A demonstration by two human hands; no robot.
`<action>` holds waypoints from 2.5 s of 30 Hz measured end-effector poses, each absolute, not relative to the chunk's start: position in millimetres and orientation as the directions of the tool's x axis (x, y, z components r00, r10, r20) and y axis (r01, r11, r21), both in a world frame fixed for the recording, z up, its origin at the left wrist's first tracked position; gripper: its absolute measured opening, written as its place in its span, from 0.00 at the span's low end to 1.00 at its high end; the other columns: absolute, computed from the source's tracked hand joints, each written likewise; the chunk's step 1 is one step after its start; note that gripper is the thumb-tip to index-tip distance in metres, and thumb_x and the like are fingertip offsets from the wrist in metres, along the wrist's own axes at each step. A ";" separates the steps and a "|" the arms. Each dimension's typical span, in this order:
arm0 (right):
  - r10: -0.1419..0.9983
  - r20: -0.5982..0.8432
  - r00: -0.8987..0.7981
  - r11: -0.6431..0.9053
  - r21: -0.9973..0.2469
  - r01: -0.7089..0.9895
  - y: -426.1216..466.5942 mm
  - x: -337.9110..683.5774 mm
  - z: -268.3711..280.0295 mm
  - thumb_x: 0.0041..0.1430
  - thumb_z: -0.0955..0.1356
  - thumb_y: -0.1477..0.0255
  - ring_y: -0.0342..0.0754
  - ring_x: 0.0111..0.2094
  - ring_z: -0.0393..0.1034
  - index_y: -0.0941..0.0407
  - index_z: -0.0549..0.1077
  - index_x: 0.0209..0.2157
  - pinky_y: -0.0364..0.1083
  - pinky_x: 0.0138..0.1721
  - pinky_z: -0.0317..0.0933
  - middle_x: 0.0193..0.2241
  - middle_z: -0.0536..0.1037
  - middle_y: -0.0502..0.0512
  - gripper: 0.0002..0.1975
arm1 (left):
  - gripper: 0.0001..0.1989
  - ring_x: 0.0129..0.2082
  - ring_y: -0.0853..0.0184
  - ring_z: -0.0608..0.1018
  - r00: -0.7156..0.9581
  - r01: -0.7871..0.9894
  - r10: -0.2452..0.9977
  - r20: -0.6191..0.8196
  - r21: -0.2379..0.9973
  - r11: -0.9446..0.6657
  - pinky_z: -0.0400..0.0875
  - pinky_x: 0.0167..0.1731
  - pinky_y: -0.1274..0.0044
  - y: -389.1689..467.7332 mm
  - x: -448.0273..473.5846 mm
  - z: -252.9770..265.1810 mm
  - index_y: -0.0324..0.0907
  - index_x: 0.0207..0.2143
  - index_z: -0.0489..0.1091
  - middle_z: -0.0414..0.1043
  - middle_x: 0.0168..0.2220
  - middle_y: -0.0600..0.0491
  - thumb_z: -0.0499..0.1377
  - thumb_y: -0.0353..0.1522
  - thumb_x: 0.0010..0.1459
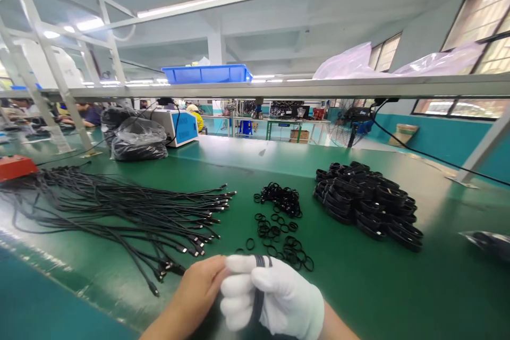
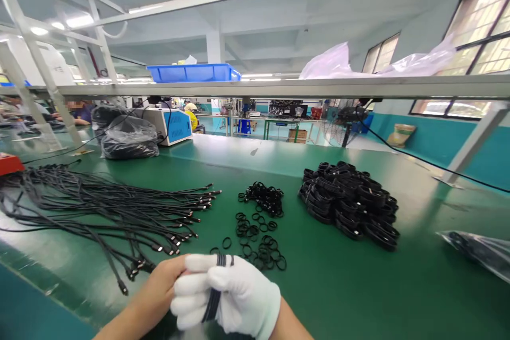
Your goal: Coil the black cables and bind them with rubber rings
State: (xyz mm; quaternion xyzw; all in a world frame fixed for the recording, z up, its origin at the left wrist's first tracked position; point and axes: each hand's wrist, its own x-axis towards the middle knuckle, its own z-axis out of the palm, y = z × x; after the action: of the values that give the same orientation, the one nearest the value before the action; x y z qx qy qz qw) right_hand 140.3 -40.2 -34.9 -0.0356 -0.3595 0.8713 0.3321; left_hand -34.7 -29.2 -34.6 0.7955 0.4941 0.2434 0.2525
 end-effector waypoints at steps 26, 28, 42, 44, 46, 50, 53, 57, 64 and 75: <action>0.487 -0.100 -0.868 -0.721 -0.607 -0.334 -47.1 128.4 -51.5 0.42 0.74 0.68 0.46 0.29 0.69 0.64 0.72 0.34 0.50 0.37 0.61 0.26 0.72 0.55 0.18 | 0.07 0.28 0.71 0.71 0.775 0.607 0.631 0.041 0.231 -0.760 0.59 0.29 0.80 -10.8 -34.4 34.3 0.44 0.24 0.70 0.71 0.24 0.61 0.66 0.34 0.47; 0.500 -0.138 -0.855 -0.718 -0.618 -0.320 -47.2 125.8 -56.6 0.42 0.73 0.71 0.47 0.27 0.70 0.64 0.72 0.32 0.49 0.34 0.61 0.24 0.73 0.55 0.15 | 0.08 0.31 0.70 0.72 0.788 0.580 0.614 0.039 0.287 -0.762 0.61 0.31 0.80 -6.4 -36.1 29.9 0.44 0.24 0.71 0.71 0.25 0.60 0.67 0.36 0.46; 0.493 -0.094 -0.865 -0.719 -0.603 -0.345 -42.9 133.0 -63.5 0.46 0.70 0.69 0.51 0.29 0.75 0.68 0.74 0.36 0.48 0.32 0.65 0.28 0.79 0.62 0.18 | 0.09 0.30 0.70 0.70 0.734 0.518 0.637 0.234 0.414 -0.748 0.65 0.31 0.79 -26.1 -37.9 11.8 0.41 0.31 0.73 0.70 0.29 0.53 0.54 0.30 0.60; 0.442 -0.046 -0.896 -0.727 -0.603 -0.328 -43.7 136.0 -63.5 0.46 0.70 0.69 0.50 0.31 0.75 0.68 0.74 0.38 0.47 0.33 0.65 0.30 0.79 0.62 0.19 | 0.04 0.26 0.73 0.68 0.663 0.497 0.747 0.054 0.714 -0.493 0.61 0.26 0.82 -23.3 -37.5 12.9 0.40 0.28 0.71 0.66 0.25 0.58 0.57 0.29 0.55; 0.421 0.008 -0.907 -0.710 -0.619 -0.335 -42.8 138.9 -65.9 0.46 0.70 0.68 0.50 0.32 0.75 0.69 0.73 0.39 0.45 0.33 0.65 0.32 0.79 0.63 0.20 | 0.02 0.21 0.76 0.62 0.630 0.340 0.769 -0.109 0.929 -0.148 0.56 0.20 0.84 -23.6 -34.9 6.7 0.40 0.29 0.67 0.61 0.22 0.61 0.59 0.29 0.52; 0.459 0.020 -0.888 -0.634 -0.692 -0.344 -37.9 142.5 -83.6 0.42 0.71 0.63 0.49 0.29 0.74 0.70 0.73 0.34 0.47 0.35 0.65 0.27 0.78 0.63 0.24 | 0.12 0.16 0.79 0.52 0.658 -0.104 0.746 -0.103 0.969 0.226 0.45 0.14 0.85 -31.0 -19.9 -22.0 0.41 0.31 0.62 0.56 0.22 0.63 0.62 0.36 0.50; 0.464 -0.031 -0.885 -0.604 -0.742 -0.291 -33.7 146.1 -99.1 0.41 0.71 0.61 0.46 0.24 0.72 0.67 0.73 0.28 0.45 0.33 0.65 0.20 0.76 0.58 0.21 | 0.18 0.15 0.79 0.52 0.628 -0.274 0.778 -0.002 0.935 0.224 0.43 0.13 0.84 -35.7 -5.8 -38.2 0.40 0.30 0.62 0.57 0.21 0.63 0.66 0.40 0.44; 0.492 -0.050 -0.869 -0.577 -0.766 -0.282 -29.4 156.9 -94.5 0.37 0.73 0.57 0.45 0.21 0.69 0.65 0.74 0.26 0.44 0.29 0.64 0.17 0.74 0.55 0.24 | 0.13 0.15 0.79 0.55 0.547 -0.203 0.837 0.016 0.972 0.114 0.47 0.14 0.84 -40.7 4.5 -30.3 0.40 0.31 0.63 0.57 0.20 0.63 0.62 0.38 0.49; 0.485 -0.059 -0.872 -0.325 -0.938 -0.117 -31.2 177.4 -44.9 0.35 0.74 0.56 0.44 0.23 0.67 0.65 0.76 0.29 0.43 0.27 0.62 0.20 0.73 0.53 0.26 | 0.07 0.23 0.74 0.61 0.415 0.137 0.910 0.017 0.987 -0.081 0.58 0.24 0.82 -65.6 10.7 1.9 0.39 0.31 0.62 0.60 0.24 0.60 0.59 0.27 0.49; 0.365 -0.236 -0.901 -0.199 -0.965 0.172 -46.8 193.0 1.6 0.60 0.64 0.66 0.49 0.43 0.68 0.58 0.65 0.49 0.53 0.42 0.65 0.47 0.69 0.58 0.17 | 0.06 0.25 0.72 0.69 0.308 0.174 0.875 0.374 0.882 -0.438 0.65 0.24 0.82 -79.3 11.6 -26.3 0.41 0.30 0.63 0.63 0.29 0.55 0.53 0.23 0.49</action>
State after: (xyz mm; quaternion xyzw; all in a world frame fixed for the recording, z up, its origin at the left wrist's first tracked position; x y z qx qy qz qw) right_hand 193.0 -46.8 1.6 -0.2132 -0.6293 0.7445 0.0649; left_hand 11.6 -79.3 -26.3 0.7129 0.3677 0.4593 0.3815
